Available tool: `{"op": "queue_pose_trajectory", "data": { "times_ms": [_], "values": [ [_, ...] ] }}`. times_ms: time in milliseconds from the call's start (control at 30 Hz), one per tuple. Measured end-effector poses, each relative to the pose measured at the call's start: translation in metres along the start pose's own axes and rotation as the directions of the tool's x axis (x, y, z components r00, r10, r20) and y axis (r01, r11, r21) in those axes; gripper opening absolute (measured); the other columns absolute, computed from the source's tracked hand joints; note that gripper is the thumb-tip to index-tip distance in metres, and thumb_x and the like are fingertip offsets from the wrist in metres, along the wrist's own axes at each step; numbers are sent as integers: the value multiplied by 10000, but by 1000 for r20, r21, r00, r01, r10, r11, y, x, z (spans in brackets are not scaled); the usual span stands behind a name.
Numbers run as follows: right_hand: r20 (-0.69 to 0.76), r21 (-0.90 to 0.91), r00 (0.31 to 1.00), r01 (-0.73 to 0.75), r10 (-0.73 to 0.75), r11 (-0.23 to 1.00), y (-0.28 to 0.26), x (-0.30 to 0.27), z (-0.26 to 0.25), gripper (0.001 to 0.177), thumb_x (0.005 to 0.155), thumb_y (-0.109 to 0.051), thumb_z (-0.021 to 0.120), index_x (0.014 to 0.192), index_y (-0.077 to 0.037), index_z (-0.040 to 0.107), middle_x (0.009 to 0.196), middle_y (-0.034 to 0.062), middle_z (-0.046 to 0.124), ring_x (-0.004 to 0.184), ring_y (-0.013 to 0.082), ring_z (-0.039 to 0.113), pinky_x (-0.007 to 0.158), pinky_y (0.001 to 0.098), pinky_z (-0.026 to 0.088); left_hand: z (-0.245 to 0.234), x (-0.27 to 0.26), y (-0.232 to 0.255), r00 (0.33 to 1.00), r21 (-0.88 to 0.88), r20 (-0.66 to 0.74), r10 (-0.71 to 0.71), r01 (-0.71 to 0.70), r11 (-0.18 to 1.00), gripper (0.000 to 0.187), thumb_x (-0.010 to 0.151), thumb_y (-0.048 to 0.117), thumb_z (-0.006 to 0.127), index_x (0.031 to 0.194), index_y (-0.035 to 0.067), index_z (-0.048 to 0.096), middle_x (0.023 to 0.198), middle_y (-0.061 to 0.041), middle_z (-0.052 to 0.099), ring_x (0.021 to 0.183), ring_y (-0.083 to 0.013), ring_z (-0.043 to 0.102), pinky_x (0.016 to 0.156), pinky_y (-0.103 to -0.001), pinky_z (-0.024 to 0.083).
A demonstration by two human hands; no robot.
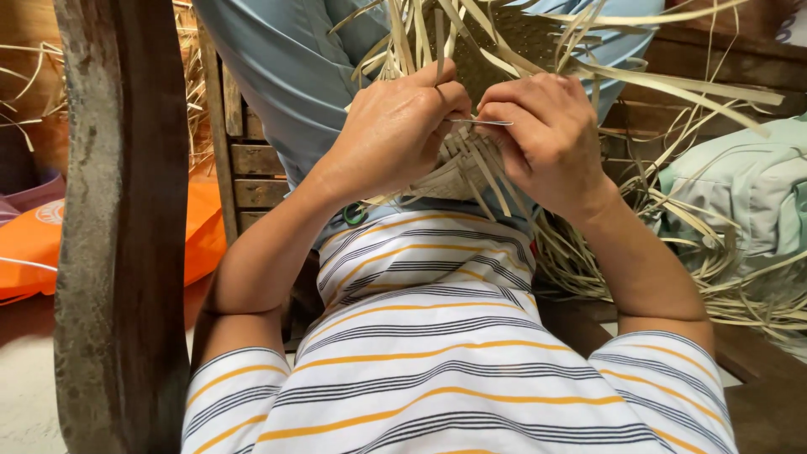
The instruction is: Weaving a small pouch from dried plant fibers
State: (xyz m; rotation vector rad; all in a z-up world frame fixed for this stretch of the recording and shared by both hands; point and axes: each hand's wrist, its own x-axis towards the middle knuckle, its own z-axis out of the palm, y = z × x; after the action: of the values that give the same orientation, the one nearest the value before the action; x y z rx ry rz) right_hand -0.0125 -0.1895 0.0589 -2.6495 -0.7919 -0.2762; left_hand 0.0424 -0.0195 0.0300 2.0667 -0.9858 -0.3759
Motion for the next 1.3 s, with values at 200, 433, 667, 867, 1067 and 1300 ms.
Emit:
{"op": "queue_pose_trajectory", "data": {
  "times_ms": [200,433,667,867,1067,1300],
  "values": [
    [168,278,970,-217,176,936,10,-10,2,120,830,-53,605,907,-12,524,886,78,604,798,214,568,751,344,346,3,1,0,1000,27,-9,1,-1,1000,109,734,41,478,822,91,518,840,-57,468,600,-324,515,362,-441,338],
    [327,575,848,-529,416,624,2,4,-10,205,781,21,627,903,-11,464,839,61,532,770,122,514,749,207,441,6,3,0,999,36,-13,41,-41,999,100,743,58,487,823,86,540,809,-54,462,579,-303,514,363,-422,329],
    [438,620,802,-596,406,509,11,3,-4,287,734,17,678,866,-47,432,807,38,497,741,96,524,705,184,431,4,1,2,998,9,29,48,-48,999,87,757,75,482,819,112,531,774,-47,445,575,-312,493,355,-429,304],
    [464,658,798,-601,384,453,20,5,3,309,730,22,679,845,-74,408,779,-3,453,713,63,520,663,156,433,0,-7,10,984,133,-120,135,-119,984,73,809,82,503,872,119,504,897,-47,439,493,-233,432,324,-341,282],
    [576,687,752,-658,320,309,32,11,4,341,707,-12,664,902,-81,394,861,-1,447,753,71,558,675,164,474,11,-25,6,860,539,-226,457,-280,794,138,838,149,651,907,57,575,1071,-53,491,492,-117,461,410,-264,391],
    [717,606,627,-777,305,172,39,17,2,335,708,-28,655,887,-96,380,689,72,611,606,69,540,522,162,415,7,-18,12,897,636,-60,439,-305,709,44,730,59,559,688,66,572,976,15,525,458,-86,448,422,-247,340]
  ]
}}
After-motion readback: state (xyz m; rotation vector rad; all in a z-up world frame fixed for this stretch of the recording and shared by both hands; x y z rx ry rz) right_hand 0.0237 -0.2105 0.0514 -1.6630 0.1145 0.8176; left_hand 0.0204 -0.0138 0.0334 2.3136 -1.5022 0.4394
